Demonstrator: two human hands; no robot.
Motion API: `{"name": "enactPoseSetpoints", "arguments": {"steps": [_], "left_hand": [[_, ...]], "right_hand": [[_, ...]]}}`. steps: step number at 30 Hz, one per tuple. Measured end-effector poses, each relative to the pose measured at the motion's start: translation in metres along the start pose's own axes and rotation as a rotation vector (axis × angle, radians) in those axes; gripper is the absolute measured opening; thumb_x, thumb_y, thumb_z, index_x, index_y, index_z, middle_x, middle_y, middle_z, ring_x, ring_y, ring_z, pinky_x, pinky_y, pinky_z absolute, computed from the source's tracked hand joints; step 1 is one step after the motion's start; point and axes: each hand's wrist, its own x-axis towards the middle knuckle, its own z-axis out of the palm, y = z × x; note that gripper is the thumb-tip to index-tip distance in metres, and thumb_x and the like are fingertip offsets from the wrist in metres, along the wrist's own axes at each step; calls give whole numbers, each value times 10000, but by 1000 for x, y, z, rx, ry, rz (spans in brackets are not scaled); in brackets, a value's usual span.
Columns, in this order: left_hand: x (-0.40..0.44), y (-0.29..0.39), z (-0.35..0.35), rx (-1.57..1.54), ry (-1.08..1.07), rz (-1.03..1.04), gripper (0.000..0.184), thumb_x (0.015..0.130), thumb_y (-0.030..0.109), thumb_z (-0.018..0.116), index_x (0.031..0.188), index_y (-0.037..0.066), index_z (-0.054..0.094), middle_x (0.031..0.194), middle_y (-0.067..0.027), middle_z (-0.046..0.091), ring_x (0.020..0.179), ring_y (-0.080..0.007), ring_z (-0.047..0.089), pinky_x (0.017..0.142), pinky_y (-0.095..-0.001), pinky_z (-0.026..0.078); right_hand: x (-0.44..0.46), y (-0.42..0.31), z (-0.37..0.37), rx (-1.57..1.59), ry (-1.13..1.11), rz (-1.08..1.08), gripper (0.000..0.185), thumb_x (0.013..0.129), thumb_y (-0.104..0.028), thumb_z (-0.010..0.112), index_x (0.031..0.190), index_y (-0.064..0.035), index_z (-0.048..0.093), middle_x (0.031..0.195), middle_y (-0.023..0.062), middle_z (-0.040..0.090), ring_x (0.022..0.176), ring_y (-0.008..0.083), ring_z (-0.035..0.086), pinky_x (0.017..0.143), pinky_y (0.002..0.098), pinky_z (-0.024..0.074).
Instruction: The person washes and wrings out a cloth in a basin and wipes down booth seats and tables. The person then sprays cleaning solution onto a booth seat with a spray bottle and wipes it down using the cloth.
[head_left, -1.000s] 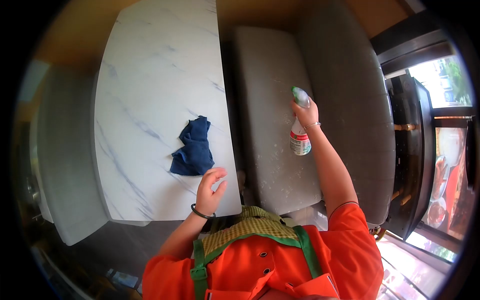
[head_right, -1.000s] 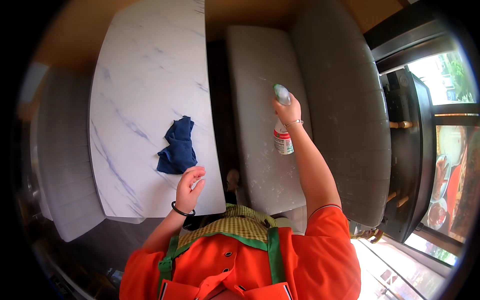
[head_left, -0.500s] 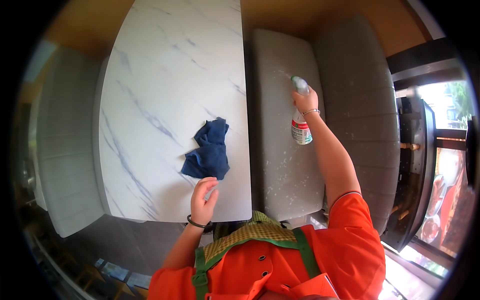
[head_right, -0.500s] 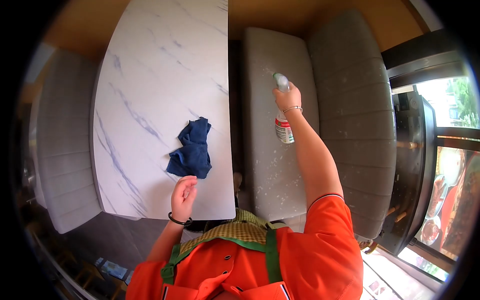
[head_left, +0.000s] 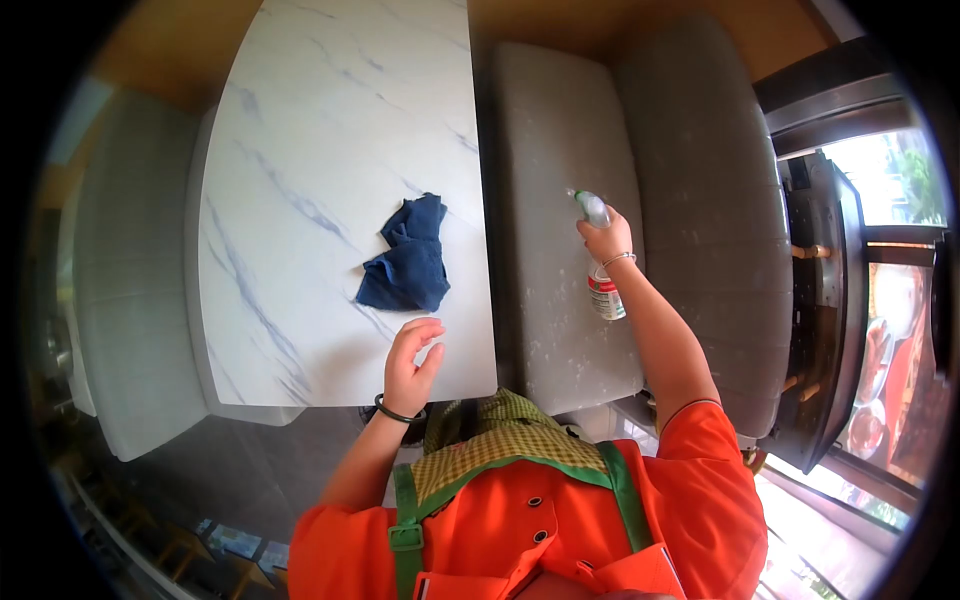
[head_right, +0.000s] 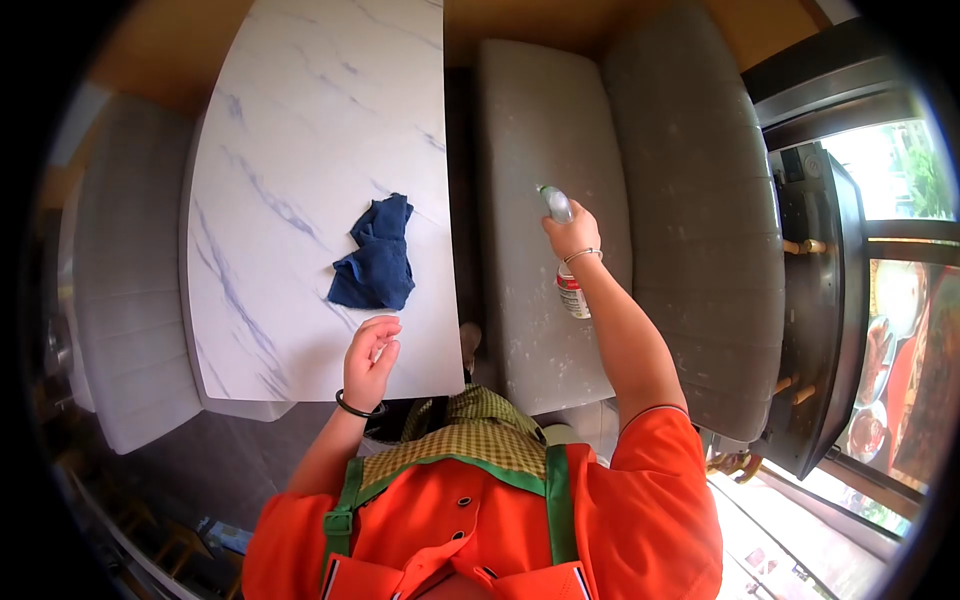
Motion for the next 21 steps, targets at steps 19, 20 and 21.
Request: {"name": "enactPoseSetpoints", "arguments": {"steps": [19,20,21], "left_hand": [[-247,30,23,7,-25,71,156,805,-13,511,955,4,553,1074,-71,513,910,-121,514,775,-233,428],[-259,33,23,10,-30,69,156,806,-13,510,954,4,554,1077,-75,511,924,-126,513,788,-237,426],[-271,35,23,12,-38,71,156,806,-13,510,954,4,554,1077,-75,511,924,-126,513,788,-237,426]], "right_hand": [[-257,161,3,103,-74,8,359,662,-250,618,965,-62,583,890,167,616,857,323,582,745,385,456],[-272,173,1,113,-64,11,359,662,-250,618,965,-62,583,890,167,616,857,323,582,745,385,456],[-289,184,0,97,-175,34,355,661,-252,617,957,-59,582,893,168,615,859,327,580,745,390,455]]}}
